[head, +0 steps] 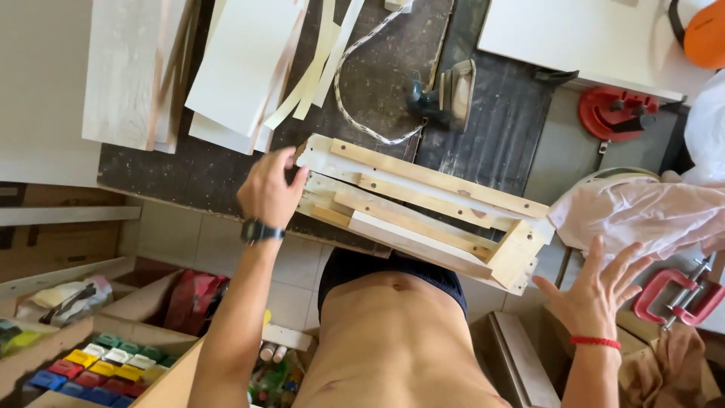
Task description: Applying heat-activated edge banding to a wooden board using a wooden block for pressure and a clothes iron for heat.
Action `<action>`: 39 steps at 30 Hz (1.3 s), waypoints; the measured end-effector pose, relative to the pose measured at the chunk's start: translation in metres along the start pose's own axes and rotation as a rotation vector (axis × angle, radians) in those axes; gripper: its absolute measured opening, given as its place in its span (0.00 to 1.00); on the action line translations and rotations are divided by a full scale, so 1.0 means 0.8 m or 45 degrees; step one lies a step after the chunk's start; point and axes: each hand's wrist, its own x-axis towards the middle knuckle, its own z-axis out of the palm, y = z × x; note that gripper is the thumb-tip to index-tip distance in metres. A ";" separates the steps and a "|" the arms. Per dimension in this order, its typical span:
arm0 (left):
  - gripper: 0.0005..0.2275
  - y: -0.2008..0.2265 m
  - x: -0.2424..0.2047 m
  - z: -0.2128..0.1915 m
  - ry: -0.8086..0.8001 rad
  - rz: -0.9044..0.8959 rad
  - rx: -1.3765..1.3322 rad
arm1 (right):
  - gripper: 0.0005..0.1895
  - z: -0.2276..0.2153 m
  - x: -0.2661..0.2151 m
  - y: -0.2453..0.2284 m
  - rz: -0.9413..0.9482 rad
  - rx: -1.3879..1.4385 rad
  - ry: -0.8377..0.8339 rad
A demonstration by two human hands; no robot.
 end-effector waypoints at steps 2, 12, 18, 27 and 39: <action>0.16 -0.008 0.036 0.040 -0.042 0.035 0.011 | 0.70 0.001 -0.016 -0.004 0.000 0.010 0.007; 0.08 -0.062 0.117 0.133 -0.103 0.220 0.183 | 0.45 0.018 -0.090 -0.010 0.117 0.321 -0.088; 0.03 -0.002 0.124 -0.103 0.105 0.321 -0.070 | 0.40 -0.004 -0.103 -0.025 -0.019 0.410 0.043; 0.08 0.016 0.029 -0.194 -0.897 -0.006 -1.595 | 0.46 -0.023 -0.112 -0.105 -0.543 1.770 -0.541; 0.08 0.083 -0.014 -0.081 -1.146 -0.504 -1.441 | 0.22 0.045 -0.109 -0.080 -0.065 1.550 -0.418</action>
